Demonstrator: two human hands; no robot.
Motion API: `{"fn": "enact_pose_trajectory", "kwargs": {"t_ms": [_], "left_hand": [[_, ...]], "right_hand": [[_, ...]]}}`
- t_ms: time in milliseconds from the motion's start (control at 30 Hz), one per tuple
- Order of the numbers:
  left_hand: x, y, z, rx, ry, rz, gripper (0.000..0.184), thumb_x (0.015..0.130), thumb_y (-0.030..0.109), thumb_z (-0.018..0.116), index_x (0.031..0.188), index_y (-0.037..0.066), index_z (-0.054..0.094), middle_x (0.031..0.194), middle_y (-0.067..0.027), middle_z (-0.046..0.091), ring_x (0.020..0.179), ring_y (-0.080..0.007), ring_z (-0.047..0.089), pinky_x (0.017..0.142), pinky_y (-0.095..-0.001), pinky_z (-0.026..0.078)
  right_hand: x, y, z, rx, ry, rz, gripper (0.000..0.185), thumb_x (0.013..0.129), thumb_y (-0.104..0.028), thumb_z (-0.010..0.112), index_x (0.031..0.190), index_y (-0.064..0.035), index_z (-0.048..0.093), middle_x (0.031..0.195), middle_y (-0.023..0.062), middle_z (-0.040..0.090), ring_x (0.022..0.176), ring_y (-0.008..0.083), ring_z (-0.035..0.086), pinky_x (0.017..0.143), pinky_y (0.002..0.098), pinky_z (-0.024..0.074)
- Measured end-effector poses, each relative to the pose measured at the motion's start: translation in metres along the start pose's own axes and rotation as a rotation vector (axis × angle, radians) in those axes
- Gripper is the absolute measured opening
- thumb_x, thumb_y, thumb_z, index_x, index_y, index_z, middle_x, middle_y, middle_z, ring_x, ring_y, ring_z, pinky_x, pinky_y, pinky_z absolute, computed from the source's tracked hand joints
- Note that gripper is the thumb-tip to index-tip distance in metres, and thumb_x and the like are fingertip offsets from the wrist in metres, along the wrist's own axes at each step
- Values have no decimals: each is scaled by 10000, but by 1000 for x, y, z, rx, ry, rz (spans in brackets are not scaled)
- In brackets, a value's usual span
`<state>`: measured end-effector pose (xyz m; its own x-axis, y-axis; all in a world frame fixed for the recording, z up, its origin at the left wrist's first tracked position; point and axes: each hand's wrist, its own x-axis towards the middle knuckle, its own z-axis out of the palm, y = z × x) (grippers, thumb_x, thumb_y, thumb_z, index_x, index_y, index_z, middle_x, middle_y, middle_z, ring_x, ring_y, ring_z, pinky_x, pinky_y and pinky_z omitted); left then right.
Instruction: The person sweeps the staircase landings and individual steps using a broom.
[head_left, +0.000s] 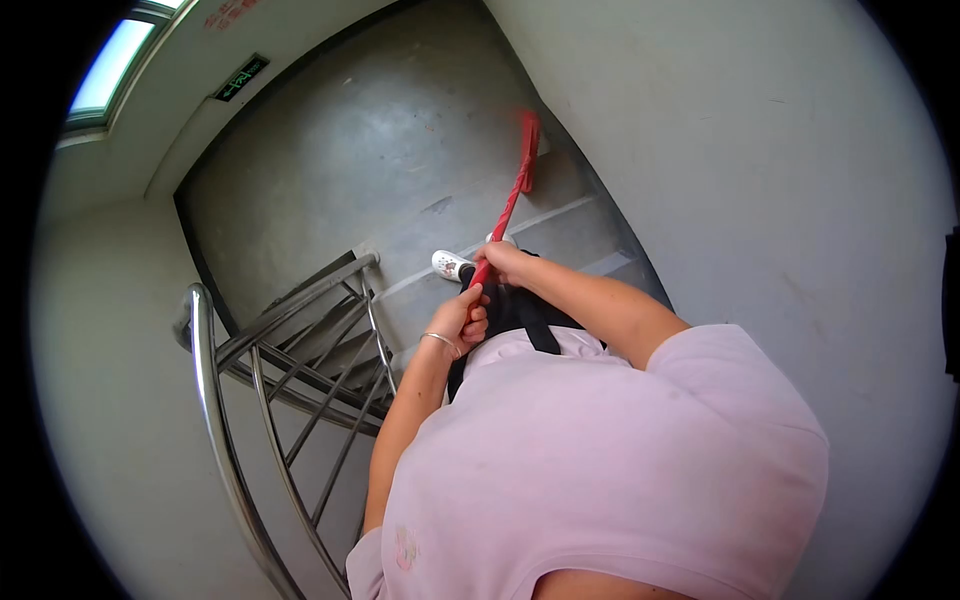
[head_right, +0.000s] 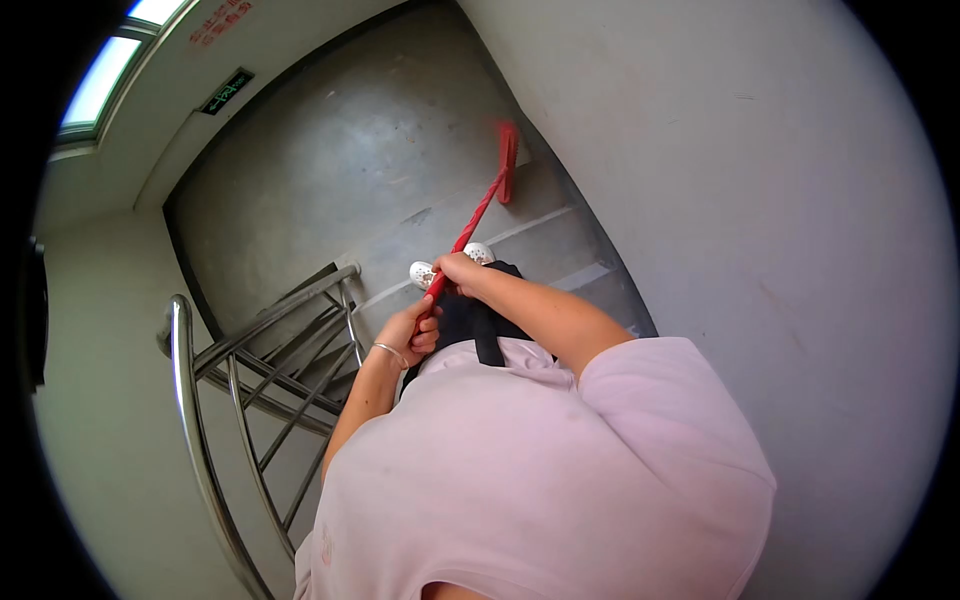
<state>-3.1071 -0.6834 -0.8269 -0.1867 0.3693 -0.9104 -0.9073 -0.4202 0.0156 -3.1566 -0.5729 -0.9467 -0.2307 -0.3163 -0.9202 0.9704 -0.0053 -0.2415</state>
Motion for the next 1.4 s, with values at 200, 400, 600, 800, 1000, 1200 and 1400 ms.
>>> {"fn": "enact_pose_trajectory", "kwargs": {"t_ms": [200, 400, 600, 800, 1000, 1200, 1400], "left_hand": [[1, 6, -18, 43, 120, 66, 254, 802, 287, 424, 734, 43, 404, 445, 24, 302, 319, -64, 233, 290, -188, 141], [-16, 10, -21, 41, 58, 162, 265, 803, 293, 412, 716, 43, 413, 463, -12, 390, 306, -71, 257, 273, -200, 144], [-31, 32, -38, 100, 14, 263, 220, 797, 269, 420, 726, 61, 426, 487, -32, 436, 296, -72, 266, 266, -201, 148], [-24, 47, -62, -16, -114, 329, 214, 802, 257, 412, 745, 51, 421, 495, -29, 424, 315, -71, 274, 281, -191, 172], [-19, 88, -85, -134, -276, 327, 241, 814, 276, 389, 759, 44, 422, 531, -41, 439, 351, -87, 310, 310, -189, 214], [40, 128, -73, 118, -21, 744, 453, 746, 8, 375, 1186, 88, 298, 820, -111, 510, 623, -144, 501, 547, -224, 420], [146, 180, -58, 900, 351, 1256, 364, 651, 141, 608, 997, 117, 498, 963, -127, 477, 905, -244, 451, 789, -316, 365]], "right_hand": [[16, 3, 23, 39, -34, 63, 59, 697, -105, 433, 663, -58, 447, 569, 55, 472, 504, 159, 480, 457, 269, 393], [20, -8, 48, -102, -101, -12, 73, 687, -94, 438, 649, -33, 455, 576, 70, 469, 507, 170, 469, 486, 286, 401], [9, -36, 94, -52, -84, -135, 65, 670, -64, 441, 660, -1, 455, 609, 95, 474, 528, 170, 469, 495, 274, 404], [28, -48, 113, -80, -46, -146, 81, 698, -71, 420, 684, 8, 429, 606, 101, 454, 515, 168, 446, 483, 285, 402], [48, -78, 133, 172, -2, -99, 160, 736, -156, 422, 707, 1, 439, 588, 95, 464, 516, 200, 477, 476, 311, 402], [125, -122, 86, -4, 353, -351, 143, 673, -79, 504, 707, 60, 495, 630, 116, 511, 516, 206, 512, 450, 327, 411], [196, -163, 40, 284, 439, -363, 107, 677, -66, 469, 662, 40, 475, 615, 120, 505, 497, 211, 511, 454, 322, 432]]}}
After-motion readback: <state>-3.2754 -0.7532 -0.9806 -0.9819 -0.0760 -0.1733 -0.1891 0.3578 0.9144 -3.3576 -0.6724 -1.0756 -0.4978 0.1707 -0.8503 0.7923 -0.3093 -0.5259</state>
